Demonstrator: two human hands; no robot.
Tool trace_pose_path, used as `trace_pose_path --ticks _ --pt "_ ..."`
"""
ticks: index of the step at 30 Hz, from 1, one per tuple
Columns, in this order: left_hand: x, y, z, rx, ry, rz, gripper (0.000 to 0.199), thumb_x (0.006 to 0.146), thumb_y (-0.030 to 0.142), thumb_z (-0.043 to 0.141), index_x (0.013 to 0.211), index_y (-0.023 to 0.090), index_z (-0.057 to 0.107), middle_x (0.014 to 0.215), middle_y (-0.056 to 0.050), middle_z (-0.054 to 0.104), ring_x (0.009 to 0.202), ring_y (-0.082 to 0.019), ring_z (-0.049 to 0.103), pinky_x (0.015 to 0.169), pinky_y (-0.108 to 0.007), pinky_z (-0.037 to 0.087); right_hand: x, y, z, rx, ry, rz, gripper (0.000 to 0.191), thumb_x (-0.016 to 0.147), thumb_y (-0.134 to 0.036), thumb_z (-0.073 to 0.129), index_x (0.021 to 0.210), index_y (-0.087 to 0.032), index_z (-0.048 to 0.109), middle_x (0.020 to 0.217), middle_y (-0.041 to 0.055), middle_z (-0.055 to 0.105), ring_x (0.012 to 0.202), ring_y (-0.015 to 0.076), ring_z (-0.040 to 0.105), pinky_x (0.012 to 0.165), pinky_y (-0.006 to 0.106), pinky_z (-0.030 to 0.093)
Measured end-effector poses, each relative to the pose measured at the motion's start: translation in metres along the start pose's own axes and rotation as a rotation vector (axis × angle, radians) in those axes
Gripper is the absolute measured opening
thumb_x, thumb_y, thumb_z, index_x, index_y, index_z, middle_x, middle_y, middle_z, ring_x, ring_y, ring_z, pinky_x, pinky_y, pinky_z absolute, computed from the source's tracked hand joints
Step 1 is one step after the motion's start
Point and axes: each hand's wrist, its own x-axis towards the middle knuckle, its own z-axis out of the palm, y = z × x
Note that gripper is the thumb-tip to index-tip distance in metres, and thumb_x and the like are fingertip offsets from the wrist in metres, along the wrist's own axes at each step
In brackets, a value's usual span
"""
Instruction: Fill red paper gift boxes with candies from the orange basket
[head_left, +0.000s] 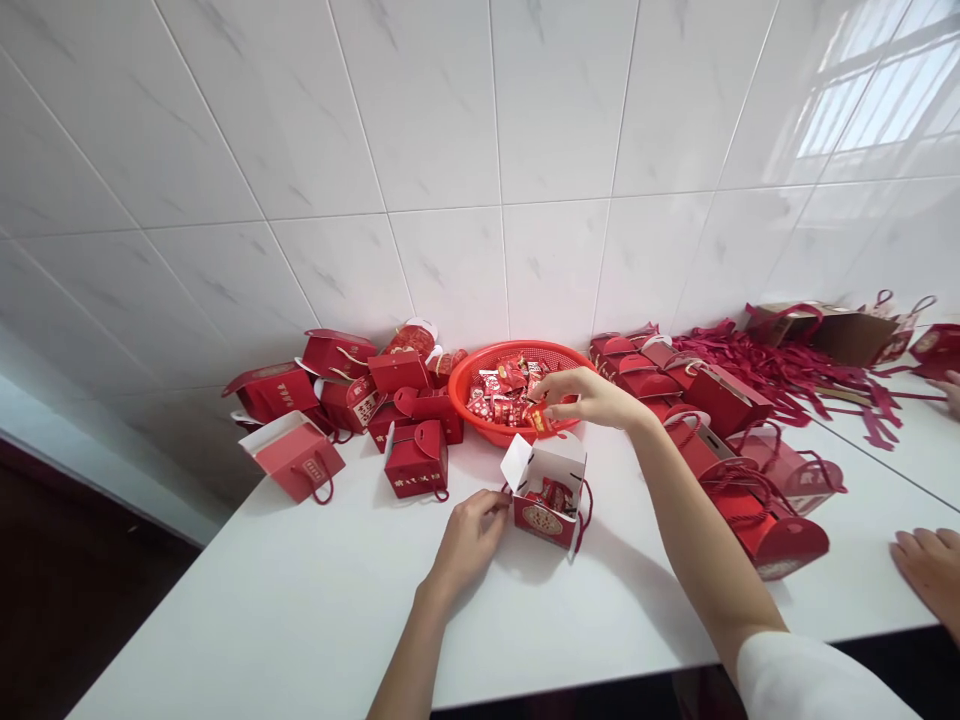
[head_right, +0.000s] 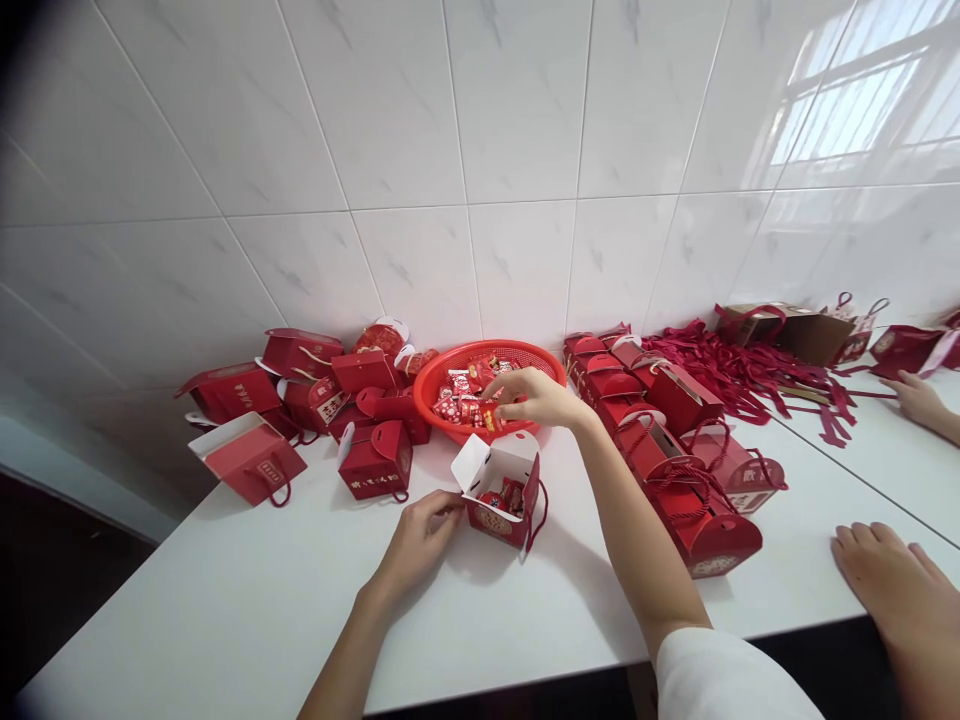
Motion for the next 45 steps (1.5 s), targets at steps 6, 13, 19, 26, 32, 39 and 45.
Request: trace_pose_path --ticks 6,13,19,26,32,39,45 --pt "0.004 0.004 0.005 -0.198 0.228 -0.022 0.029 0.088 0.036 0.058 0.111 0.020 0.067 0.110 -0.009 0.072 0.098 -0.022 0.068 0.086 -0.033 0.054 -0.047 -0.021 0.008 -0.191 0.119 0.030 0.023 0.087 -0.035 0.062 0.101 -0.020 0.072 0.093 0.0057 0.074 0.089 0.0219 0.068 0.082 0.033 0.051" --pt "0.010 0.015 0.020 -0.409 0.230 -0.057 0.057 0.089 0.046 0.059 0.138 0.022 0.048 0.142 -0.013 0.057 0.127 -0.026 0.058 0.101 -0.035 0.051 -0.102 0.011 0.051 -0.034 0.438 0.189 0.041 0.086 -0.049 0.064 0.117 -0.021 0.064 0.113 0.0104 0.070 0.092 0.0231 0.070 0.084 0.039 0.057" --pt "0.001 0.035 0.027 -0.264 0.120 0.023 0.039 0.092 0.040 0.055 0.124 0.020 0.063 0.128 -0.012 0.067 0.122 -0.026 0.060 0.104 -0.039 0.048 -0.121 0.021 0.100 0.033 0.546 0.175 0.041 0.085 -0.047 0.068 0.121 -0.026 0.065 0.125 0.0102 0.068 0.112 0.0277 0.065 0.096 0.047 0.054" --pt "-0.023 0.044 0.020 0.010 0.031 0.170 0.026 0.090 0.042 0.061 0.107 0.025 0.072 0.116 -0.008 0.072 0.113 -0.027 0.059 0.096 -0.041 0.050 -0.134 0.021 0.117 0.034 0.527 0.175 0.025 0.090 -0.046 0.062 0.103 -0.030 0.076 0.130 0.0096 0.067 0.126 0.0306 0.058 0.105 0.051 0.047" --pt "-0.018 0.039 0.025 0.037 0.213 0.116 0.018 0.092 0.037 0.059 0.096 0.024 0.071 0.094 -0.006 0.073 0.095 -0.024 0.062 0.086 -0.037 0.052 -0.139 0.013 0.124 0.120 0.521 0.139 0.030 0.096 -0.047 0.053 0.103 -0.029 0.076 0.133 0.0091 0.065 0.125 0.0277 0.059 0.106 0.046 0.048" --pt "-0.002 0.026 0.034 -0.115 0.273 0.036 0.064 0.084 0.028 0.065 0.144 0.025 0.043 0.147 -0.011 0.049 0.139 -0.027 0.045 0.112 -0.043 0.040 -0.147 0.020 0.127 0.085 0.566 0.181 0.036 0.089 -0.045 0.063 0.120 -0.027 0.066 0.129 0.0120 0.064 0.108 0.0256 0.067 0.095 0.041 0.055" --pt "0.001 0.025 0.030 -0.243 0.214 0.025 0.068 0.079 0.019 0.065 0.144 0.024 0.044 0.124 -0.008 0.065 0.121 -0.021 0.059 0.109 -0.040 0.043 -0.153 0.023 0.127 0.186 0.576 0.331 0.045 0.081 -0.051 0.070 0.116 -0.024 0.065 0.096 0.0076 0.066 0.075 0.0182 0.062 0.062 0.028 0.057"
